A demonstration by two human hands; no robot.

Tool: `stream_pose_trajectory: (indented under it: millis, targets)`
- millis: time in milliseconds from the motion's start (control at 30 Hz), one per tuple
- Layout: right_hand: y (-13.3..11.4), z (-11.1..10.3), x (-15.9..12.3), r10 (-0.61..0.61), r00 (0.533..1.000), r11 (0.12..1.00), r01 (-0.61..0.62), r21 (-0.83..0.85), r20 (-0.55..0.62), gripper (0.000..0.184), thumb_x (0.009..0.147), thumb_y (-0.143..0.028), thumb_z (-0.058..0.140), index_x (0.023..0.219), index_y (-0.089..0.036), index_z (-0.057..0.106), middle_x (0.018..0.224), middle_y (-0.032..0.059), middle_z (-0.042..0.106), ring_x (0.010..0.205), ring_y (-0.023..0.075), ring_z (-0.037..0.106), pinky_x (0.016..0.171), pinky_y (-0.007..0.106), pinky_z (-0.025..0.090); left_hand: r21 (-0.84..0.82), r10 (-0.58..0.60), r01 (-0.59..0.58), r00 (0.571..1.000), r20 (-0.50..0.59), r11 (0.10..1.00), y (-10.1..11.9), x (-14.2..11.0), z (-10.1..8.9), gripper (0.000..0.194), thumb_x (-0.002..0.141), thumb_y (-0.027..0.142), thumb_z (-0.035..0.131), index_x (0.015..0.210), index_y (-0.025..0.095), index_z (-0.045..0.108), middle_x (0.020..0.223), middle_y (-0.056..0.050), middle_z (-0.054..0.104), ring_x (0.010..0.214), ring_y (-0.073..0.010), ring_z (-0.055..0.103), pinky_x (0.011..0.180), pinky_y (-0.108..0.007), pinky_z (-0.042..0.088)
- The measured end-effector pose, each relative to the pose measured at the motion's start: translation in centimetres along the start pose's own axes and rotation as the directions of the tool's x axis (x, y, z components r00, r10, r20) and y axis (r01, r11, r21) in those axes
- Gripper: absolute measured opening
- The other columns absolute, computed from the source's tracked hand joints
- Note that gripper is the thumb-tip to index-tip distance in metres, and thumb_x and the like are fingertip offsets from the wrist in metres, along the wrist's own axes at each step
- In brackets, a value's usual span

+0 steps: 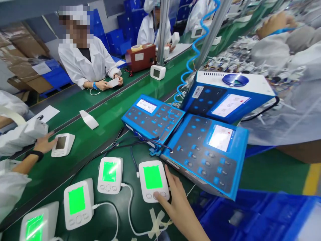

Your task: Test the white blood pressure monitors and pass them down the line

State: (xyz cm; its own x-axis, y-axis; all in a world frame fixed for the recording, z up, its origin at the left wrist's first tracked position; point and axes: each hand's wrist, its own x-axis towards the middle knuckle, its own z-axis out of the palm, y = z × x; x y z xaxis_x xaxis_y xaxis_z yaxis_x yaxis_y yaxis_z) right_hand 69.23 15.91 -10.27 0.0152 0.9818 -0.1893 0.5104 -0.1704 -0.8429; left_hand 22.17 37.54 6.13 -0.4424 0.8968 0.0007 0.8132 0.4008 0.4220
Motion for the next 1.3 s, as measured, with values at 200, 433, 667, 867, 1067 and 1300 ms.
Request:
stream_pose_trajectory:
  millis: [200,433,667,867,1067,1300]
  targets:
    - [0.3,0.0,0.1,0.024,1.0,0.998,-0.024,0.058,-0.003,0.071,0.097,-0.054,0.058,0.161,-0.037,0.033,0.147,0.0098,0.047,0.139,0.0341,0.048,0.112,0.049,0.047,0.113,0.434,-0.459,0.881,0.191,0.881,9.3,5.8,2.3,0.042,0.095,0.016,0.038,0.127,-0.005,0.056,0.162,-0.006,0.045,0.155,-0.0277,0.02,0.12,-0.043,0.026]
    - [0.0,0.0,0.0,0.036,0.999,0.998,-0.036,0.045,0.014,0.072,0.097,-0.054,0.058,0.162,-0.038,0.03,0.146,0.0097,0.046,0.139,0.0336,0.047,0.115,0.051,0.044,0.107,0.518,-0.592,0.767,0.38,0.799,13.8,7.1,5.3,0.028,0.082,0.021,0.076,0.089,-0.004,0.064,0.116,-0.007,0.078,0.126,-0.0184,0.066,0.095,-0.019,0.051]
    - [-0.1,0.2,0.1,-0.02,0.999,1.0,0.02,-0.011,0.038,0.072,0.1,-0.051,0.052,0.165,-0.034,0.024,0.151,0.0119,0.041,0.143,0.0341,0.041,0.121,0.056,0.036,0.02,0.544,-0.564,0.805,0.235,0.826,5.1,-2.5,-1.1,0.075,0.08,0.064,0.069,0.131,0.009,0.066,0.119,-0.003,0.077,0.112,-0.0319,0.07,0.109,-0.056,0.045]
    - [0.3,0.5,0.4,-0.102,0.995,0.994,0.103,-0.027,0.016,0.075,0.099,-0.052,0.052,0.165,-0.031,0.023,0.148,0.0134,0.045,0.141,0.0359,0.043,0.12,0.058,0.036,-0.499,-0.093,0.174,0.979,0.184,0.849,-5.5,-17.6,-3.4,0.08,0.046,0.068,0.091,0.111,0.023,0.077,0.113,-0.007,0.081,0.107,-0.041,0.071,0.106,-0.052,0.054]
    - [0.6,0.4,0.2,-0.169,0.983,0.983,0.163,-0.09,-0.065,0.07,0.099,-0.052,0.052,0.162,-0.031,0.031,0.144,0.0143,0.049,0.135,0.038,0.048,0.114,0.062,0.041,-0.749,-0.394,0.53,0.836,0.383,0.397,-8.3,-28.3,0.8,0.108,0.049,0.054,0.099,0.145,0.03,0.057,0.115,-0.006,0.08,0.11,-0.0393,0.073,0.087,-0.044,0.066]
    - [-6.1,5.9,-1.7,-0.385,0.919,0.885,0.342,-0.317,-0.083,0.042,0.108,-0.041,0.039,0.142,-0.021,0.053,0.136,0.0175,0.058,0.132,0.0353,0.052,0.113,0.054,0.042,-0.819,-0.236,0.497,0.865,0.443,0.286,-5.1,-31.4,4.8,0.097,0.06,0.059,0.093,0.145,0.03,0.056,0.115,-0.007,0.079,0.114,-0.0388,0.072,0.097,-0.045,0.061]
